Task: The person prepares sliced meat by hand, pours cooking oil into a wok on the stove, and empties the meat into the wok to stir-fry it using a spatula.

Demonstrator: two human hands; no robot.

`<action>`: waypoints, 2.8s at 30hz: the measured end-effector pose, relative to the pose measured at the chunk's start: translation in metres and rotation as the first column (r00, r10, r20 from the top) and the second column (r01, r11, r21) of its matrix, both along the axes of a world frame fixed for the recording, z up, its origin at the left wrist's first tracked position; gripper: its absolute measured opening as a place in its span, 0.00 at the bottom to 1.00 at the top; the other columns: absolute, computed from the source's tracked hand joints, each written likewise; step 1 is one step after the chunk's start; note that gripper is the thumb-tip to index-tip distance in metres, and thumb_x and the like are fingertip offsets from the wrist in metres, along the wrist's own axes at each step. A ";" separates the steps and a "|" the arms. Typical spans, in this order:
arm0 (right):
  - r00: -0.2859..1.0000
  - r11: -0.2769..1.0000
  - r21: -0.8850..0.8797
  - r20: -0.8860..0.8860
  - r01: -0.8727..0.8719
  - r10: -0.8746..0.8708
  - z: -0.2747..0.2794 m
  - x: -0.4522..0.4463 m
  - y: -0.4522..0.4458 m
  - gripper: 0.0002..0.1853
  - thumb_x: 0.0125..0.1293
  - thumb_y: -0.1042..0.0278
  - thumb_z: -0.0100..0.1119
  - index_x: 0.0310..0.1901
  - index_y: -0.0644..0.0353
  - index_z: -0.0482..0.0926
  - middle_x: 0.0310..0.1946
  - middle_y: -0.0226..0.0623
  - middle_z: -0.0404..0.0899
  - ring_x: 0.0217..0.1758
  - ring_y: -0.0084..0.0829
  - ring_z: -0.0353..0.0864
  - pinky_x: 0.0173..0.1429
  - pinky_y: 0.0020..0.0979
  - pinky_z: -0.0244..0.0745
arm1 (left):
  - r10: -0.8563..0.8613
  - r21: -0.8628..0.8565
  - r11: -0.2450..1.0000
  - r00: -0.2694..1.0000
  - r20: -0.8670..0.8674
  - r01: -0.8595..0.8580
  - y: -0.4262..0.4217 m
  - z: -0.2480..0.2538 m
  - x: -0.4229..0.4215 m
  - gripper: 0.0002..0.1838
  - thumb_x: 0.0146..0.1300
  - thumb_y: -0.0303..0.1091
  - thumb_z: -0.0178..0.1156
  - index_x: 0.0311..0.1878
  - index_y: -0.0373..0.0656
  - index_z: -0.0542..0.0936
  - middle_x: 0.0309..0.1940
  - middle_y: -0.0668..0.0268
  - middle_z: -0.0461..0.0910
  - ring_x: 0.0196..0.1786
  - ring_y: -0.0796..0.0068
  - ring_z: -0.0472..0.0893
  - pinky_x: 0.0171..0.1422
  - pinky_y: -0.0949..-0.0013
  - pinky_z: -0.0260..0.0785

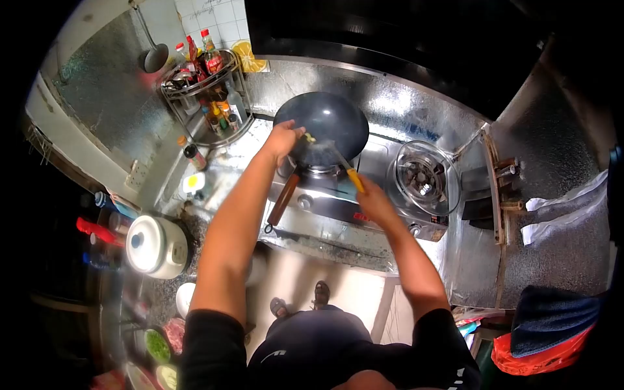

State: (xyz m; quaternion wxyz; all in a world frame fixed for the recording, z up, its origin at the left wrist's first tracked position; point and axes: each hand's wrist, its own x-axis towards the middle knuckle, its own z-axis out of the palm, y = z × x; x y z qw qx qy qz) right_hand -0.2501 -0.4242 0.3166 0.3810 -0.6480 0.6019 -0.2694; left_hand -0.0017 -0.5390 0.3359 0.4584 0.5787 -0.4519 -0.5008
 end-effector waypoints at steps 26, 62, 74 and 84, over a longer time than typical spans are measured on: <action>0.960 0.952 -0.157 -0.049 0.264 -0.274 -0.207 -0.114 0.077 0.12 0.64 0.61 0.51 0.39 0.63 0.74 0.29 0.34 0.72 0.31 0.26 0.72 0.34 0.29 0.70 | 0.838 0.352 0.538 0.442 -0.320 -0.766 0.527 -0.206 0.130 0.01 0.59 0.28 0.57 0.35 0.43 0.76 0.24 0.73 0.73 0.24 0.85 0.69 0.29 0.79 0.62; 0.722 0.724 0.003 -0.057 -0.690 0.689 -0.210 0.083 0.381 0.08 0.57 0.68 0.61 0.33 0.64 0.78 0.32 0.43 0.79 0.32 0.35 0.79 0.39 0.31 0.74 | 0.855 0.244 -0.125 -0.230 -0.465 -0.962 0.669 -0.257 0.255 0.14 0.56 0.19 0.47 0.47 0.36 0.66 0.39 0.58 0.73 0.35 0.67 0.78 0.38 0.66 0.77; 0.643 0.643 -0.015 -0.048 -0.765 0.764 -0.134 0.221 0.325 0.19 0.57 0.66 0.61 0.49 0.63 0.71 0.46 0.44 0.73 0.46 0.38 0.76 0.44 0.33 0.72 | 0.887 0.036 -0.079 -0.086 -0.453 -0.996 0.675 -0.164 0.247 0.17 0.56 0.20 0.49 0.49 0.35 0.60 0.43 0.58 0.68 0.41 0.68 0.75 0.42 0.65 0.77; 0.617 0.642 -0.278 0.182 -0.715 0.766 -0.039 0.255 0.296 0.35 0.52 0.66 0.66 0.60 0.63 0.61 0.62 0.51 0.55 0.64 0.45 0.59 0.63 0.36 0.62 | 0.845 0.041 0.217 0.167 -0.508 -0.975 0.602 -0.106 0.193 0.18 0.59 0.22 0.50 0.52 0.40 0.60 0.48 0.57 0.69 0.45 0.64 0.75 0.44 0.64 0.74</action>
